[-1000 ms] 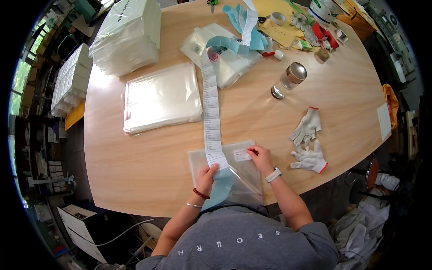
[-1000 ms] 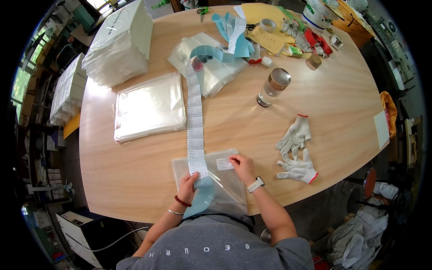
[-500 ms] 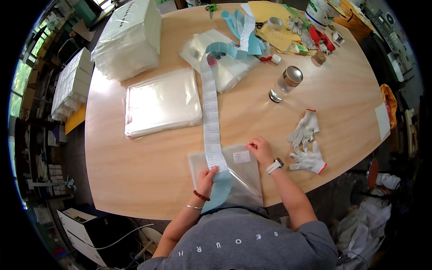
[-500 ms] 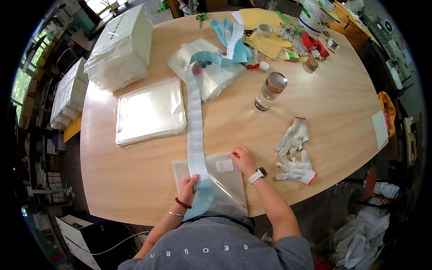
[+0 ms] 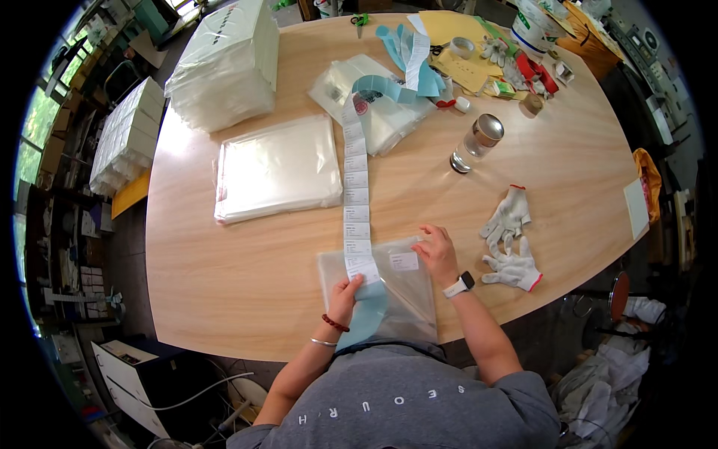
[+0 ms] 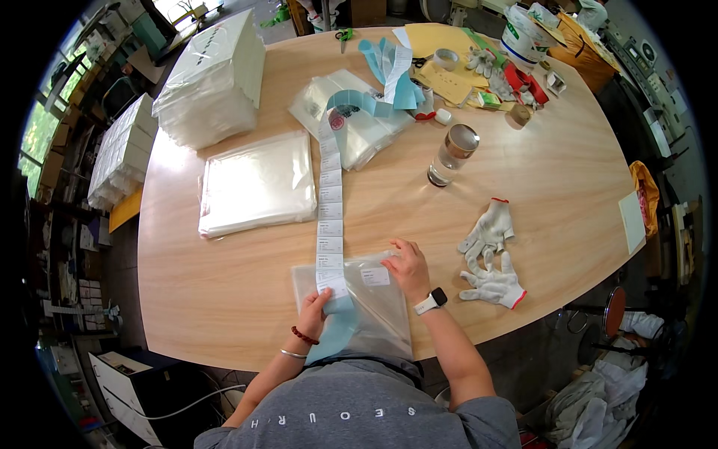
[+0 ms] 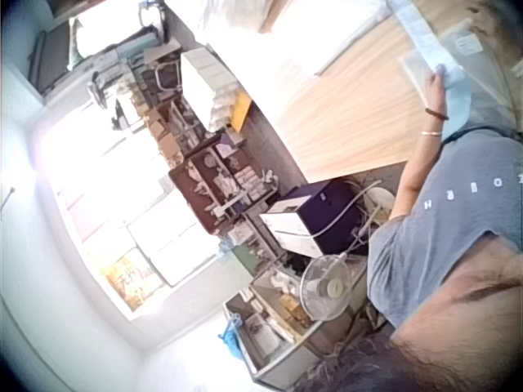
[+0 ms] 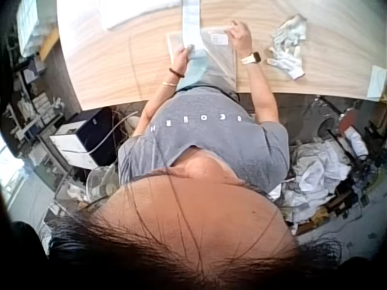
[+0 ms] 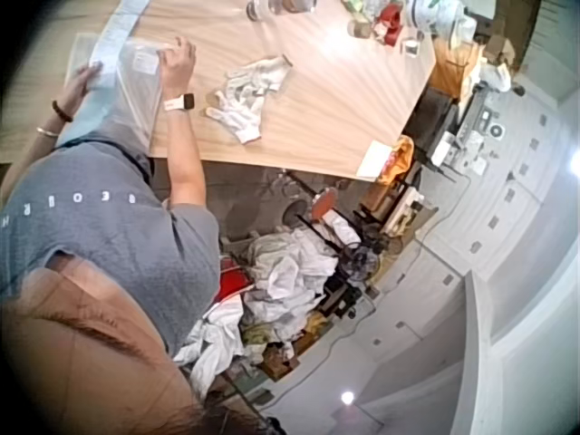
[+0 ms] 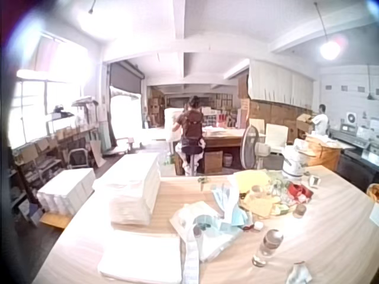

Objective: The person places a plastic bag on the table, then repeatedly peels labels from a continuous roll and sticks them onto the bag. The person handles the label roll and the bag throughout the clip.

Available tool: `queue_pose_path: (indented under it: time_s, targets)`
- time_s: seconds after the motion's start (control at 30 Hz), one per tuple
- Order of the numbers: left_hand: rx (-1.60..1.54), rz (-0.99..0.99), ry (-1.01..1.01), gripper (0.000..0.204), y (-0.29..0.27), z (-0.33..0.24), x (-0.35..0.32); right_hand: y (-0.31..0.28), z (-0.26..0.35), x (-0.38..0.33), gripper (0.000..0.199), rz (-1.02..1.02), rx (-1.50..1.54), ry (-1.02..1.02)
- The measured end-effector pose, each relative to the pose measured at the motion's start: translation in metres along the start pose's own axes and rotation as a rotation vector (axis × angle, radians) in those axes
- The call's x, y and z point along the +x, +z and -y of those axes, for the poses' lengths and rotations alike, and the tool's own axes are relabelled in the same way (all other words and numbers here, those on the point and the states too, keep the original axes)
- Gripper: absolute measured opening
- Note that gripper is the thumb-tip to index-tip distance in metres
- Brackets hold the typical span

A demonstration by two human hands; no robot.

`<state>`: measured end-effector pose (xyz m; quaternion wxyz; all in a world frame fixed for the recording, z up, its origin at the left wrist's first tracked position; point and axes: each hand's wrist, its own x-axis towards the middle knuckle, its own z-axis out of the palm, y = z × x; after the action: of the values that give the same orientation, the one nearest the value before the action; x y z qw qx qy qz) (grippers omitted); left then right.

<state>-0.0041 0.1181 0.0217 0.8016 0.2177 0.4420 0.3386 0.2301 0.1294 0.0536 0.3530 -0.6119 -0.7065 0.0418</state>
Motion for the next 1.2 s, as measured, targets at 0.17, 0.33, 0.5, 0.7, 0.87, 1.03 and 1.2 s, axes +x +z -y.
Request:
queue_pose_path:
  time_s: [0.17,0.33,0.5,0.7,0.87,1.03,1.2]
  targets:
    - [-0.044,0.049,0.037,0.025,0.009,-0.015,-0.007,-0.001,0.023,-0.01,0.013,-0.026,0.155,0.092]
    - [-0.197,0.127,-0.008,0.024,0.009,-0.025,-0.008,0.008,0.055,-0.039,0.02,0.421,0.826,0.479]
    - [-0.095,0.201,-0.032,0.024,-0.002,-0.005,0.01,0.041,0.044,-0.077,0.02,0.309,1.098,0.654]
    - [0.068,0.175,0.042,0.024,0.009,0.008,0.01,0.025,0.055,-0.048,0.026,0.254,0.806,0.529]
    - [0.086,0.094,-0.095,0.024,0.001,0.006,0.02,0.015,0.058,-0.044,0.021,0.293,0.526,0.339]
    - [-0.01,0.02,-0.072,0.023,0.005,0.007,0.015,0.003,0.071,-0.046,0.016,0.076,0.232,0.017]
    - [-0.141,-0.065,-0.06,0.023,0.007,0.003,0.013,-0.022,0.067,-0.05,0.014,0.194,0.495,-0.039]
